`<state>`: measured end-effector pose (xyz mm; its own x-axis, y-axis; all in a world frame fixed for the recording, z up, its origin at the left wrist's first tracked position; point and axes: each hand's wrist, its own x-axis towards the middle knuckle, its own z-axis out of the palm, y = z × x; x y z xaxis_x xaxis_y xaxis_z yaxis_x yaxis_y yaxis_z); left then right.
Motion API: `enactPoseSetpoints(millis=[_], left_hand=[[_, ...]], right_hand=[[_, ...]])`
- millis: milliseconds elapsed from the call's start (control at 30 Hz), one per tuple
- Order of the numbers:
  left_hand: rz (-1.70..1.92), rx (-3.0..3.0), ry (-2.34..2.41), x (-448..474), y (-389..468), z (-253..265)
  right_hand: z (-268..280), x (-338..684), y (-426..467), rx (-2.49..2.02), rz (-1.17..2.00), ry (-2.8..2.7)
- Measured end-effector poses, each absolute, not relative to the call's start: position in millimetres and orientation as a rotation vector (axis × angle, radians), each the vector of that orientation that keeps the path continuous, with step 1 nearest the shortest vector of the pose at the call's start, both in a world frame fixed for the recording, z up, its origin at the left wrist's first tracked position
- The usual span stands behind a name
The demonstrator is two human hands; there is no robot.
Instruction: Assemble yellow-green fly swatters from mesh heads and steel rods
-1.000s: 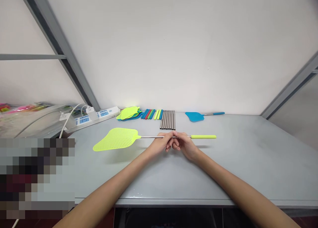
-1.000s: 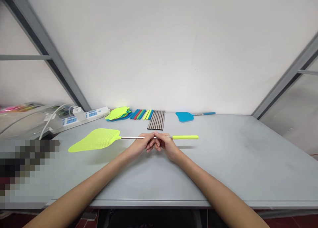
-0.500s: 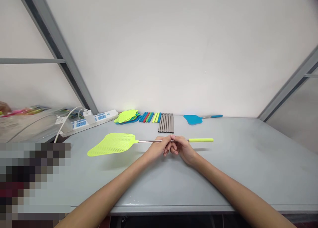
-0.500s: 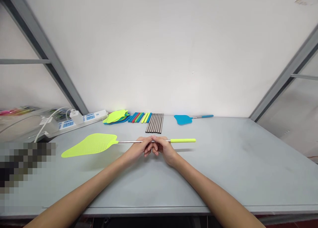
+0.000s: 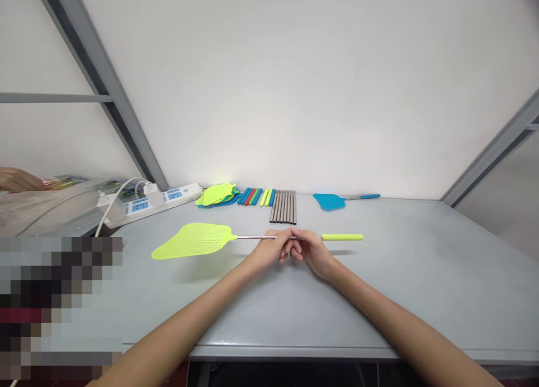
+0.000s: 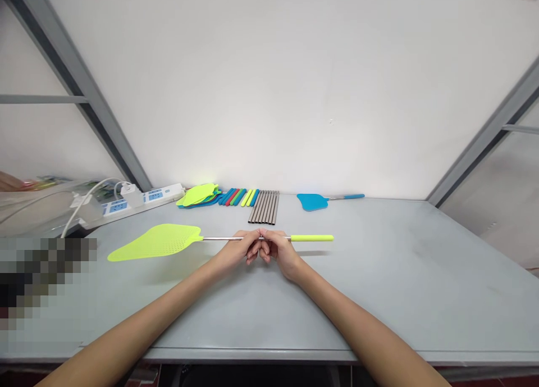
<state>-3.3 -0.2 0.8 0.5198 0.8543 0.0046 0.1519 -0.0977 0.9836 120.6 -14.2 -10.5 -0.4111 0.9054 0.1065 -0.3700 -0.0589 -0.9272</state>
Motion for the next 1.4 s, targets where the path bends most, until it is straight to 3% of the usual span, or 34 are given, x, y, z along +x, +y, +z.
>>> enactPoseSetpoints(millis=[1400], left_hand=[[0.743,1.41,0.811,-3.3,0.8,-0.6]], right_hand=[[-15.4,122.6,-11.3,-0.669,1.657,-1.21]])
